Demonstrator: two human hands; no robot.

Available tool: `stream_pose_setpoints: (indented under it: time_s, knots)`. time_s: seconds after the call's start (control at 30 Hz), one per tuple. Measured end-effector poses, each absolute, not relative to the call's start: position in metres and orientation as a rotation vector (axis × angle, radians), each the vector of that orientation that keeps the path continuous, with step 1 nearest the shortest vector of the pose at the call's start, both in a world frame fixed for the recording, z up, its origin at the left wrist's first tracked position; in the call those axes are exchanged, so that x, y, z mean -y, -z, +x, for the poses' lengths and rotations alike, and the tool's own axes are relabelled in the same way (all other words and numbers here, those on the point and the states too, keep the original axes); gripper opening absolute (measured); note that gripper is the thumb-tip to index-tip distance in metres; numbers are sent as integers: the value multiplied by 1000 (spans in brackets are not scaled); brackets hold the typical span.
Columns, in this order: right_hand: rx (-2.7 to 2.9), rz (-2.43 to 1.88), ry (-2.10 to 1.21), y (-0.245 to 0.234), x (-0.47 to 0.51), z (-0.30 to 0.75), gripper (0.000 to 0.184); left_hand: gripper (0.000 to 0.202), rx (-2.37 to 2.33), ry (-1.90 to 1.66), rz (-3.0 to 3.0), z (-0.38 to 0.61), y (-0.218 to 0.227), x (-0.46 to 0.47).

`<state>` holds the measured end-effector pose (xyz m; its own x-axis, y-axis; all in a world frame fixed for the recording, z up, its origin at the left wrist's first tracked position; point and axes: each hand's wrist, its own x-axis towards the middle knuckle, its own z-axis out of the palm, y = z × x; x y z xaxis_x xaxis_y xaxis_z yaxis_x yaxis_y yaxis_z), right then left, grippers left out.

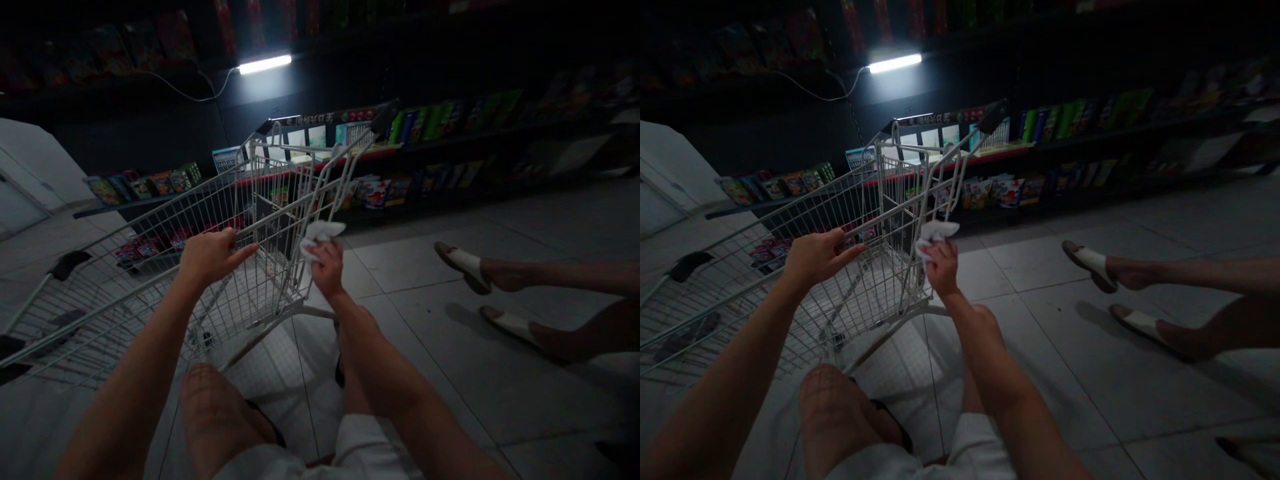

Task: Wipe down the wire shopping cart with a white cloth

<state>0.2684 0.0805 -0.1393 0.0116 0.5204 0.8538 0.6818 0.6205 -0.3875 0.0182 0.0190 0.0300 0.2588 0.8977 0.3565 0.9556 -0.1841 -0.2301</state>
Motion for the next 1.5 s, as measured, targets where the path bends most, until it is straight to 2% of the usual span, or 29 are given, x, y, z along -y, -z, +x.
stream_pose_setpoints:
  time_s: [0.17, 0.27, 0.33, 0.53, 0.6, 0.93, 1.1, 1.23, 1.33, 1.5]
  knots:
    - [1367, -974, 436, 25, -153, 319, 48, 65, 1682, 174, -2154, 6, -31, -14]
    - [1343, -956, 504, -14, -169, 328, 58, 63, 1686, 167, -2166, 0, -33, -8]
    - [1375, -948, 521, -12, -163, 319, 59, 62, 1695, 158, -2162, -3, -33, -5]
    - [1614, -923, 475, 58, -119, 271, 58, 61, 1700, 137, -2161, -11, -33, 0]
    - [1713, -887, 470, 67, -115, 270, 54, 60, 1693, 145, -2171, -15, -34, 2]
    - [1498, -745, 719, 6, -135, 324, 46, 55, 1657, 281, -2263, -39, -34, 16]
    - [1293, -762, 654, -12, -115, 324, 47, 51, 1683, 324, -2309, -52, -38, 23]
    - [1348, -769, 571, -27, -105, 312, 49, 50, 1703, 354, -2324, -65, -39, 29]
    - [1467, -684, 569, -18, -97, 287, 45, 51, 1716, 356, -2317, -78, -37, 32]
    - [1683, -551, 497, 34, -77, 243, 28, 50, 1821, 330, -2227, -89, -41, 32]
